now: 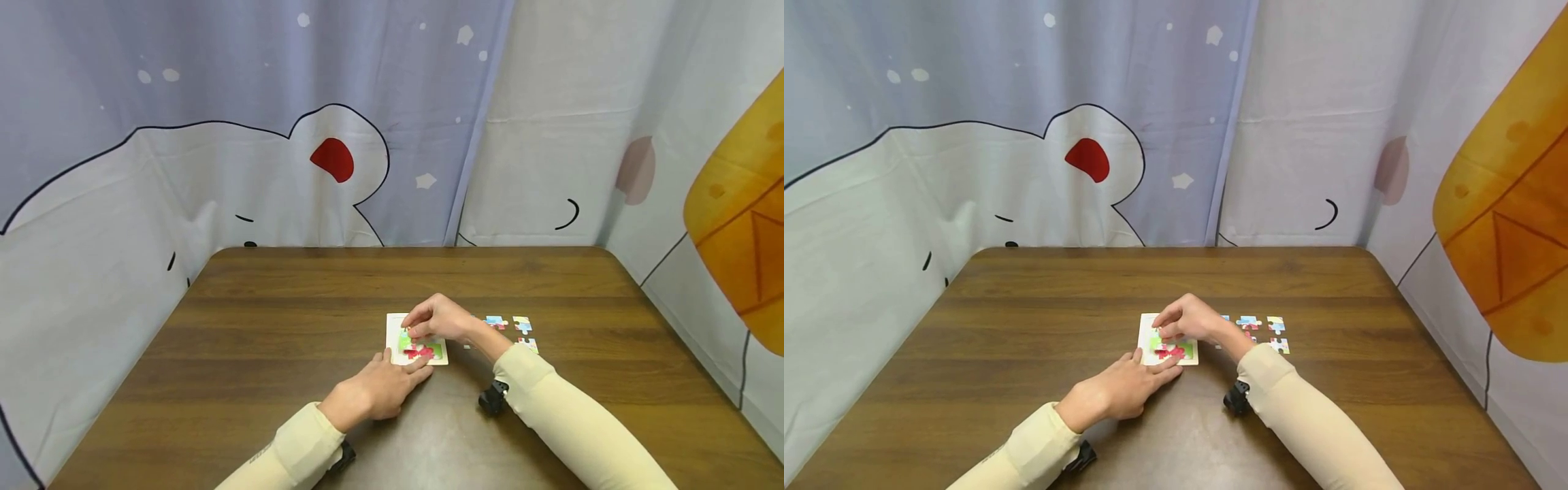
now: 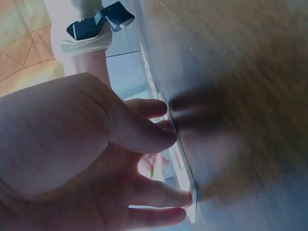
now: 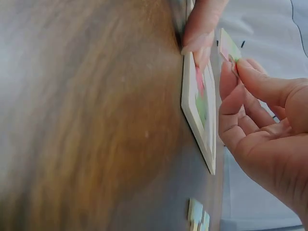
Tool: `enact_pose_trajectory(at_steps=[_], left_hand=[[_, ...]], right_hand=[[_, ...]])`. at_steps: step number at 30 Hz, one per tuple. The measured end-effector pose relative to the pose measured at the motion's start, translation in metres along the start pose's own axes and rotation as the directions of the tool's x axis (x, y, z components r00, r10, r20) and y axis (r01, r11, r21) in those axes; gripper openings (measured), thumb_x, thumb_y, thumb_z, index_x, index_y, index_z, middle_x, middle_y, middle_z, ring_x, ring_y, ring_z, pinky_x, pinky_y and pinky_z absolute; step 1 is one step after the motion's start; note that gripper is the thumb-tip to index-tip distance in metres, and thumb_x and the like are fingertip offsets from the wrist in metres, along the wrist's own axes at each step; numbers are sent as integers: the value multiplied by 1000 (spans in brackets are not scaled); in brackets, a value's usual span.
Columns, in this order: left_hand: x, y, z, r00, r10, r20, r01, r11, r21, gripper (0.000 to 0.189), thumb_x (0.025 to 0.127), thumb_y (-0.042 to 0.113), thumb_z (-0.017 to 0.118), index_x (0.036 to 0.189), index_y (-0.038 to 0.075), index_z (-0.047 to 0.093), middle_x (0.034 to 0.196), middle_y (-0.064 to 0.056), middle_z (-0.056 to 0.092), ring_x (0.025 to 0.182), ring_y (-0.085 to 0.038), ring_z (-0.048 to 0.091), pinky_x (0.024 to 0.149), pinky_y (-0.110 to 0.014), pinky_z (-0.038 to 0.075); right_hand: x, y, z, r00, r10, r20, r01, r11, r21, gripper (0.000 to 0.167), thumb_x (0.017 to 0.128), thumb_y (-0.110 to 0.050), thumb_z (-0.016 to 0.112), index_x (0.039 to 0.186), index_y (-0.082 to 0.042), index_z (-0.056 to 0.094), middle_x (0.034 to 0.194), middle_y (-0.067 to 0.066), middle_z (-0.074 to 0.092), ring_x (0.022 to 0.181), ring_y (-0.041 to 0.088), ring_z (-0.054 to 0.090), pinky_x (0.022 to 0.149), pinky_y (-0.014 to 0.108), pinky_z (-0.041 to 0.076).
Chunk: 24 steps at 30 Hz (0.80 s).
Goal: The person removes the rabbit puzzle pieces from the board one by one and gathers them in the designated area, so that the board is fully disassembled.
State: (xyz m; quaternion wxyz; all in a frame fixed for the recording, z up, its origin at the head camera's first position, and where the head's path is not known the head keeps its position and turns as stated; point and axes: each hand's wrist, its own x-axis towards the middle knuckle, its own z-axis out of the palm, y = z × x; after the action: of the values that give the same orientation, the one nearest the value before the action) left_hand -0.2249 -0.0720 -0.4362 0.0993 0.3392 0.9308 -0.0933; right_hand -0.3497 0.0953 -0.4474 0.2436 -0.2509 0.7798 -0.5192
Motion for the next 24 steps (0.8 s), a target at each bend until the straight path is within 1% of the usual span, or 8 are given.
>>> enact_pose_trajectory(at_steps=[5, 10, 12, 14, 17, 19, 21, 24], left_hand=[[1, 0, 1, 1000, 1, 2, -1, 1000, -1, 71, 91, 19, 71, 155, 26, 39, 160, 11, 33, 127, -52, 48, 102, -51, 45], [2, 0, 2, 1000, -7, 13, 8, 1000, -23, 72, 91, 18, 71, 155, 25, 39, 160, 10, 32, 128, -53, 46, 103, -52, 44], [2, 0, 2, 1000, -8, 13, 9, 999, -31, 73, 91, 18, 71, 155, 25, 39, 160, 10, 33, 129, -53, 46, 103, -52, 44], [1, 0, 2, 1000, -11, 12, 11, 999, -40, 74, 90, 17, 71, 155, 24, 39, 160, 10, 33, 129, -53, 45, 103, -53, 43], [1, -1, 2, 1000, -17, 10, 17, 999, -50, 75, 88, 15, 72, 155, 24, 39, 160, 10, 32, 129, -54, 45, 103, -54, 43], [1, -1, 2, 1000, -19, 8, 19, 998, -54, 76, 88, 13, 72, 155, 24, 39, 160, 11, 32, 129, -54, 45, 103, -54, 43], [1, -1, 2, 1000, -18, 6, 18, 998, -57, 76, 87, 12, 72, 155, 24, 40, 160, 11, 32, 128, -55, 45, 103, -55, 44], [1, 0, 3, 1000, -16, 5, 16, 998, -61, 77, 87, 12, 72, 155, 24, 39, 160, 11, 31, 129, -55, 44, 103, -55, 43]], right_hand=[[-10, 4, -12, 999, 11, -43, -13, 999, -47, 14, 89, -5, 74, 102, -1, 78, 86, 10, 75, 75, 18, 68, 69, 32, 53], [-26, 8, -29, 996, 33, -85, -35, 999, -22, 17, 90, -5, 73, 105, 2, 76, 99, 13, 74, 81, 18, 69, 76, 36, 57], [-34, 11, -37, 994, 43, -105, -45, 999, -22, 21, 88, -5, 75, 108, 3, 75, 104, 14, 73, 77, 19, 67, 71, 36, 58], [-43, 14, -44, 991, 60, -121, -63, 998, -24, 23, 86, -5, 76, 108, 3, 75, 105, 15, 73, 75, 18, 65, 67, 35, 56], [-57, 20, -54, 993, 60, -104, -63, 998, -30, 27, 83, -2, 78, 109, 6, 74, 105, 17, 72, 72, 17, 65, 63, 34, 55], [-66, 25, -58, 995, 71, -77, -72, 997, -18, 28, 82, 1, 78, 108, 8, 73, 104, 17, 73, 74, 16, 66, 65, 32, 56], [-73, 29, -61, 995, 85, -54, -86, 996, -18, 28, 80, 2, 79, 107, 9, 73, 101, 17, 73, 71, 14, 65, 63, 29, 54], [-84, 34, -62, 992, 119, -47, -121, 992, -44, 28, 78, 2, 81, 104, 7, 74, 97, 13, 73, 68, 12, 61, 59, 27, 51]])
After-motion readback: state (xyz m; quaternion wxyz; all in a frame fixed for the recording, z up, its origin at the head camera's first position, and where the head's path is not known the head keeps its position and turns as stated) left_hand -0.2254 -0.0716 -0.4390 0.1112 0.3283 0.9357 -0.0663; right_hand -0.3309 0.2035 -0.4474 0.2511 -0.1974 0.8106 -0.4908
